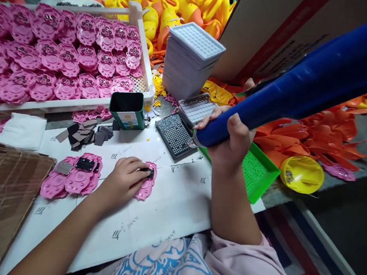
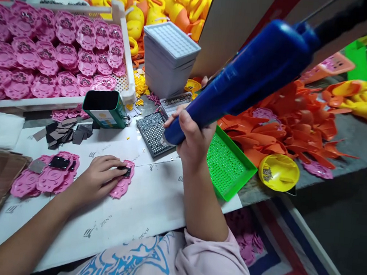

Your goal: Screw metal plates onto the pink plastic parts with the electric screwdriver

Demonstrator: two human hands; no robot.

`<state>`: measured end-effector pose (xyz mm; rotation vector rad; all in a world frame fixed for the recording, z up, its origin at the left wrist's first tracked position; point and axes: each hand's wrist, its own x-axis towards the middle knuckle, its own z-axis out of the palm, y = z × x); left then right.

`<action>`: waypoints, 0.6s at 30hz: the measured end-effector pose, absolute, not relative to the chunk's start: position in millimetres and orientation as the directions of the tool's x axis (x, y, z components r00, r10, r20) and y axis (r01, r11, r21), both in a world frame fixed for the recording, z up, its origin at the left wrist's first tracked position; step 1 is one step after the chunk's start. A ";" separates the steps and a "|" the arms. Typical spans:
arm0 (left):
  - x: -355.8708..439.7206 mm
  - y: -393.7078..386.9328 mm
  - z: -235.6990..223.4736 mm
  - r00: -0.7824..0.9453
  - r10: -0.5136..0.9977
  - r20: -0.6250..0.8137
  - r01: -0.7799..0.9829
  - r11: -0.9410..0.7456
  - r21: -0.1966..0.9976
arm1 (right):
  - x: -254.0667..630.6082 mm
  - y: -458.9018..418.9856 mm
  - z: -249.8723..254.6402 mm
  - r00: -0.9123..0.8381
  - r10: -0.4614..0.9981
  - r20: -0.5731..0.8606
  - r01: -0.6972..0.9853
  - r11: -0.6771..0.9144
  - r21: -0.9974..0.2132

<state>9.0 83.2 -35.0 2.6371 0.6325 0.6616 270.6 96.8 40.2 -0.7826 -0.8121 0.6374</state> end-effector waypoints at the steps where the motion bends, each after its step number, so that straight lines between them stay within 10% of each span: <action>1: 10.1 81.5 -34.1 0.788 0.494 0.368 0.336 -0.846 0.414 | 271.9 96.4 36.2 0.538 0.745 0.395 -0.177 0.558 -0.811; 18: 15.1 71.4 -33.8 0.775 0.521 0.357 0.321 -0.812 0.487 | 283.2 104.0 15.1 0.627 0.721 0.294 -0.072 0.429 -0.900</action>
